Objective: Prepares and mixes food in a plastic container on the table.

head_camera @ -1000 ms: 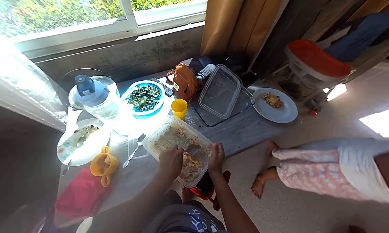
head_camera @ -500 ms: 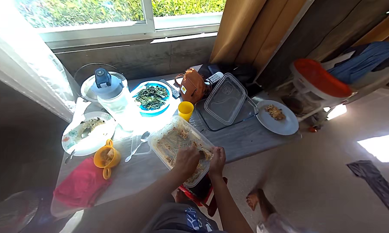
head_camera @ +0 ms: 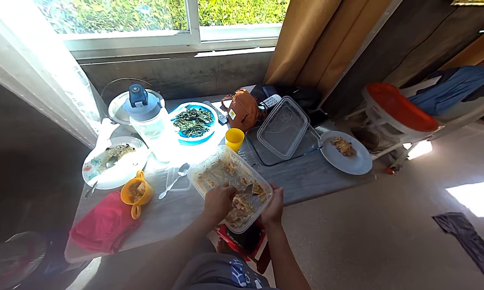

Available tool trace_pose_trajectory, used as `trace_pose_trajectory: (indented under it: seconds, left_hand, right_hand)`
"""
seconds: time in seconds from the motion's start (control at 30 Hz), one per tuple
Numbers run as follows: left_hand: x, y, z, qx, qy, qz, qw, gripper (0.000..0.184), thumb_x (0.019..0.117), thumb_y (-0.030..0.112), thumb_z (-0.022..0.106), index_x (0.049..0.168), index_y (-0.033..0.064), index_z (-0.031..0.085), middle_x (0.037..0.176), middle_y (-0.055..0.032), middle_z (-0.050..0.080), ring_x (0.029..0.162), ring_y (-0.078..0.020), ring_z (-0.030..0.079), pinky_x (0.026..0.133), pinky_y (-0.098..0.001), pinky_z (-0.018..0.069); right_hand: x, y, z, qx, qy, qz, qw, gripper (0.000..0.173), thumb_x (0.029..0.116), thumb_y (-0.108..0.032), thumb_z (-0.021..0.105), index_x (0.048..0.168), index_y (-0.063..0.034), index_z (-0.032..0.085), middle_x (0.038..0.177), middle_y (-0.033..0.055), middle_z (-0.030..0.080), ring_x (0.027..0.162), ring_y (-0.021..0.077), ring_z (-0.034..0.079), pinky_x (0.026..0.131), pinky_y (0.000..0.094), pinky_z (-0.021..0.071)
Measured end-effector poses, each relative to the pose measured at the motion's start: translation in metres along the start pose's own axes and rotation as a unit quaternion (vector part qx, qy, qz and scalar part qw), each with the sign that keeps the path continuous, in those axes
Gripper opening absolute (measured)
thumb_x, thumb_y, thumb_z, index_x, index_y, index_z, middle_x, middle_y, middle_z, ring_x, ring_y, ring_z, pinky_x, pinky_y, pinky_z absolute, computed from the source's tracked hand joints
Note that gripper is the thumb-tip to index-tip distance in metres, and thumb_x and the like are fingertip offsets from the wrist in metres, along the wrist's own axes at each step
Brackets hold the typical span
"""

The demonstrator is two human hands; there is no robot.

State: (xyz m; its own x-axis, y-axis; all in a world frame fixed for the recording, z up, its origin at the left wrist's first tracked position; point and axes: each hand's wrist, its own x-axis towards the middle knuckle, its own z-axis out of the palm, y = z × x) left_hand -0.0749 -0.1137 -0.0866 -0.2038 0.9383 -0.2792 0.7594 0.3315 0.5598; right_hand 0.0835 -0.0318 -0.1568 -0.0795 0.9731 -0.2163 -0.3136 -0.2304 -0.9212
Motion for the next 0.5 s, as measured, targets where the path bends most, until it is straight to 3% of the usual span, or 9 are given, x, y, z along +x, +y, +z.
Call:
trace_pose_trajectory:
  seconds: [0.1,0.23,0.33,0.5]
  left_hand:
    - [0.000,-0.010,-0.001,-0.025,-0.003,0.011,1.000,0.029,0.1052,0.019,0.052,0.123,0.0114,0.073,0.113,-0.0144,0.070,0.106,-0.0304,0.067,0.092,-0.0492,0.0515]
    - [-0.009,-0.018,-0.013,-0.069,0.013,0.029,0.997,0.028,0.1043,0.020,0.054,0.122,0.0096,0.074,0.112,-0.0150,0.071,0.106,-0.0310,0.068,0.094,-0.0507,0.0509]
    - [-0.037,-0.042,-0.041,-0.100,0.067,0.023,0.992,0.027,0.1028,0.019,0.056,0.117,0.0069,0.075,0.111,-0.0151,0.073,0.104,-0.0299,0.069,0.093,-0.0509,0.0519]
    - [-0.111,-0.115,-0.093,-0.062,0.200,-0.078,0.975,0.026,0.1014,0.016,0.057,0.114,0.0042,0.076,0.111,-0.0163,0.074,0.105,-0.0319,0.070,0.095,-0.0551,0.0530]
  right_hand:
    - [-0.001,-0.002,-0.001,0.009,-0.017,-0.002,1.000,0.076,0.1067,-0.050,-0.002,0.137,0.0056,0.040,0.116,0.0146,0.063,0.105,0.0158,0.065,0.092,0.0346,0.0545]
    - [-0.005,-0.001,0.002,-0.003,-0.018,-0.009,1.000,0.075,0.1071,-0.049,-0.001,0.142,0.0054,0.036,0.124,0.0161,0.059,0.111,0.0158,0.062,0.095,0.0348,0.0530]
    - [-0.011,0.001,0.005,-0.045,-0.024,-0.006,0.999,0.066,0.1091,-0.042,0.005,0.146,0.0043,0.034,0.134,0.0160,0.055,0.118,0.0142,0.059,0.100,0.0330,0.0506]
    - [-0.012,0.004,0.001,-0.135,-0.022,-0.034,0.990,0.059,0.1089,-0.033,0.015,0.146,0.0081,0.035,0.142,0.0214,0.049,0.127,0.0145,0.054,0.107,0.0304,0.0449]
